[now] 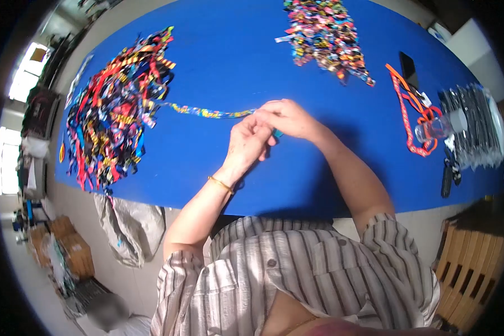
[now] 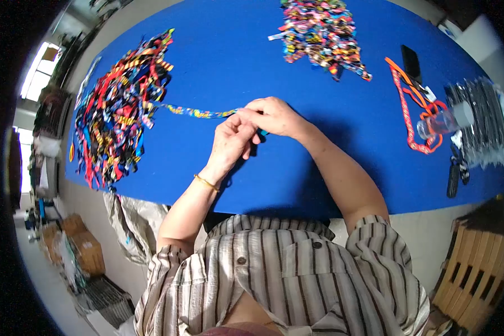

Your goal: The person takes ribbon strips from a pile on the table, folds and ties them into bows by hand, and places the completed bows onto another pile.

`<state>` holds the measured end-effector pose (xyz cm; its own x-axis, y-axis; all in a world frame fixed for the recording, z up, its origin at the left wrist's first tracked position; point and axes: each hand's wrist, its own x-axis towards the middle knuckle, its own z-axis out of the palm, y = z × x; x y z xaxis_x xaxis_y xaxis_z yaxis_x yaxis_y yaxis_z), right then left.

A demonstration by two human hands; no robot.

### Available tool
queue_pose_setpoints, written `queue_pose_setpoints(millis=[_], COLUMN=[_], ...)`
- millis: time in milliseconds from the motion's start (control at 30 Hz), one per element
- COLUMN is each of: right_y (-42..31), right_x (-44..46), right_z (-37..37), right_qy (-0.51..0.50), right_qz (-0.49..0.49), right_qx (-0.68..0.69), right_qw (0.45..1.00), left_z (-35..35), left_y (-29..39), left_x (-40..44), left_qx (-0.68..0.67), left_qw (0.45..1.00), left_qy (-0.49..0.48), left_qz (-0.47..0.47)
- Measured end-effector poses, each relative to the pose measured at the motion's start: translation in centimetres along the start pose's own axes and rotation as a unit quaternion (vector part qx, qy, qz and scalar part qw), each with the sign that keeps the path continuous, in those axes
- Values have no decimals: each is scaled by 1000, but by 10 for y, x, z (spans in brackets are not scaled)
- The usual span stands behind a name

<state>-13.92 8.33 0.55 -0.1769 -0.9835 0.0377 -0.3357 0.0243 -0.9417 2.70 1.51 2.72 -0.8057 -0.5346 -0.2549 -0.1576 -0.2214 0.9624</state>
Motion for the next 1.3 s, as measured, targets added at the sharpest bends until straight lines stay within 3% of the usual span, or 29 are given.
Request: queue_pose_setpoints(millis=[33, 133, 200, 333, 467, 567, 667, 800, 933, 1067, 1133, 1267, 1300], right_y=[-2, 2, 7, 9, 1, -16, -31, -33, -20, -20, -21, -33, -39], right_x=[-1, -1, 1, 2, -1, -5, -9, -19, -23, -27, -27, -16, -13], right_z=[-2, -6, -5, -10, -8, -12, -26, -63, -92, -103, -95, -61, -52], right_qy=[-20, -14, 24, 24, -7, -40, -58, -16, 37, -95, -87, -22, -22], right_qz=[43, 41, 4, 8, 2, -13, 4, 17, 10, 82, 69, -20, -42], right_qx=[12, 156, 176, 192, 198, 198, 237, 255, 280, 104, -10, 44, 66], right_qw=[999, 987, 984, 981, 980, 979, 970, 967, 959, 987, 994, 999, 997], left_z=[3, 6, 4, -6, -6, -20, -29, -40, -73, -80, -68, -35, -31], left_y=[0, -3, -8, -6, 14, -10, -10, 9, 5, 16, 26, 43, 40], left_x=[1, 3, 3, 11, 10, 33, 31, 20, 25, 23, 17, 5, 8], left_qx=[10, 47, 81, 282, 340, 357, 317, 261, 235, 231, 255, 299, 337], left_qw=[1000, 999, 995, 912, 890, 864, 927, 947, 944, 939, 929, 928, 904], left_qy=[-3, 11, 39, 201, 163, 127, 121, 149, 176, 204, 192, 126, 117], left_qz=[0, 14, 40, 220, 257, 330, 161, 117, 153, 152, 188, 186, 235])
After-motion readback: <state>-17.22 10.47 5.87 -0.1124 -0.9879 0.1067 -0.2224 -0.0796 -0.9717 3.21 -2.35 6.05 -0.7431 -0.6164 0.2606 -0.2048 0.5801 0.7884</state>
